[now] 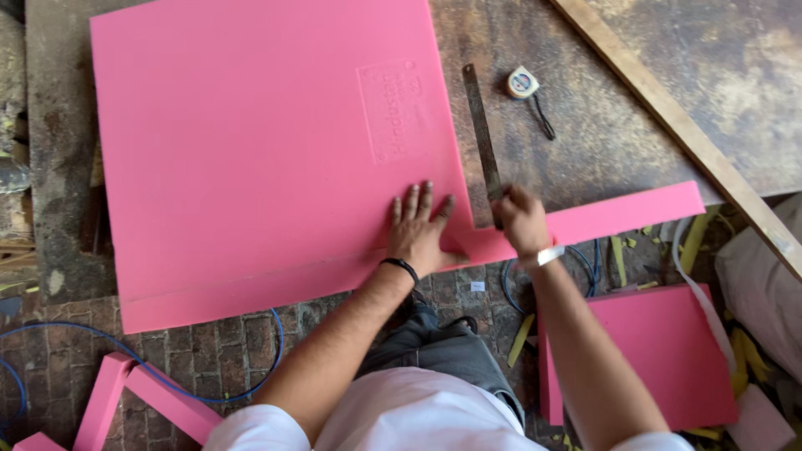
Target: The person assembles pink foam panels by applying adhesive from a handheld dispenser to the edges of a large foam sheet and attaching smaller foam strips. The person presses the pieces together to bond them and stacks the completed assembly with other similar pieces.
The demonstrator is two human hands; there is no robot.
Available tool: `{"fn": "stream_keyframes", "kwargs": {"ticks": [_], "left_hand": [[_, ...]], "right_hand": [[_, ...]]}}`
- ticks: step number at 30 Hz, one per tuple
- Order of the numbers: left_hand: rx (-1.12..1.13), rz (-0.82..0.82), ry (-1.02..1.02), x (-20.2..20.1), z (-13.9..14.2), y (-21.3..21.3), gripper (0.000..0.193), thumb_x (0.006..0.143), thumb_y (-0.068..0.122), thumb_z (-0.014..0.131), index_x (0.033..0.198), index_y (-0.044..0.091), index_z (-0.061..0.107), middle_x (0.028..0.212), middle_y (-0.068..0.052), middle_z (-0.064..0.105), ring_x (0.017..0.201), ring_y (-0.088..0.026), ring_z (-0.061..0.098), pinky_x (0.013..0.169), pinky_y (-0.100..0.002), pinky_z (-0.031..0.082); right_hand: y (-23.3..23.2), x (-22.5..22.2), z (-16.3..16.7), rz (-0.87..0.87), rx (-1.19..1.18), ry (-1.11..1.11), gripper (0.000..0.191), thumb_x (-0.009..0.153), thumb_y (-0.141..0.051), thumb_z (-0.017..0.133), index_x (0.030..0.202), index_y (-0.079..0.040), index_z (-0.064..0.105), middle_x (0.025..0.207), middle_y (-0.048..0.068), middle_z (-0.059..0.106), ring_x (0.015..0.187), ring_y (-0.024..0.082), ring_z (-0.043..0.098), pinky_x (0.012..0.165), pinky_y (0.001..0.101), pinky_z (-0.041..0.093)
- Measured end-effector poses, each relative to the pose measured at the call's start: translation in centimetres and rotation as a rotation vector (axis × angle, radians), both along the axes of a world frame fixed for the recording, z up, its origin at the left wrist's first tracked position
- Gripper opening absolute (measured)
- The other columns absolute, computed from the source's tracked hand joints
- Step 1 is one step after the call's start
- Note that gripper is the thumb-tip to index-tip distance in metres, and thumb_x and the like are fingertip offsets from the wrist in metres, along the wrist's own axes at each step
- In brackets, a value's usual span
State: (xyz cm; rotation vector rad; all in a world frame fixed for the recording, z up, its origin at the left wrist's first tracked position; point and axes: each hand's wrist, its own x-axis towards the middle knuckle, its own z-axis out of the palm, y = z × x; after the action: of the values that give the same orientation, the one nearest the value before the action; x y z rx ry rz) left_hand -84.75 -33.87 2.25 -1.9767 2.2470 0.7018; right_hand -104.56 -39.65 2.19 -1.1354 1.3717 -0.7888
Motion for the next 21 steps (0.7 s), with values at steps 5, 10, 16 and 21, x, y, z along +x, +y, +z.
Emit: {"fn": "stream_keyframes", "kwargs": {"ticks": [5,10,16,21], "left_hand": [[-0.092,0.014,-0.013,-0.5,-1.3,0.4,0.128,0.062,0.084,0.074,0.162,0.020,0.024,0.167,-0.026,0.007,0.154,-0.044,0.006,0.122,-0.063,0.005],[-0.195,0.051,0.010,-2.0,-2.4,2.8,0.117,0.071,0.082,0.071,0.162,0.022,0.028,0.168,-0.024,0.013,0.156,-0.041,0.010,0.124,-0.063,0.005],[-0.217,0.100,0.019,-3.2,-1.5,3.6,0.111,0.071,0.078,0.075,0.160,0.028,0.032,0.169,-0.019,0.016,0.155,-0.036,0.012,0.123,-0.060,0.006],[-0.193,0.127,0.014,-3.5,-0.1,3.8,0.111,0.068,0.076,0.078,0.159,0.033,0.032,0.169,-0.014,0.018,0.157,-0.032,0.013,0.126,-0.057,0.006]], "right_hand": [[13.0,-4.2,1.0,0.090,-0.173,0.363,0.024,0.097,-0.014,0.066,0.120,-0.006,0.065,0.061,0.009,0.068,0.049,0.017,0.060,0.046,0.0337,0.043],[19.3,-6.6,0.4,0.225,-0.539,0.612,0.046,0.095,-0.020,0.069,0.138,-0.010,0.057,0.069,0.011,0.072,0.054,0.027,0.069,0.047,0.0394,0.053],[21.2,-7.9,-0.7,0.305,-0.662,0.717,0.046,0.097,-0.022,0.063,0.141,-0.012,0.057,0.075,0.013,0.074,0.055,0.030,0.069,0.047,0.0428,0.054],[20.9,-7.1,-1.3,0.300,-0.668,0.740,0.043,0.099,-0.023,0.062,0.141,-0.014,0.058,0.070,0.011,0.072,0.054,0.029,0.069,0.048,0.0423,0.054]]}}
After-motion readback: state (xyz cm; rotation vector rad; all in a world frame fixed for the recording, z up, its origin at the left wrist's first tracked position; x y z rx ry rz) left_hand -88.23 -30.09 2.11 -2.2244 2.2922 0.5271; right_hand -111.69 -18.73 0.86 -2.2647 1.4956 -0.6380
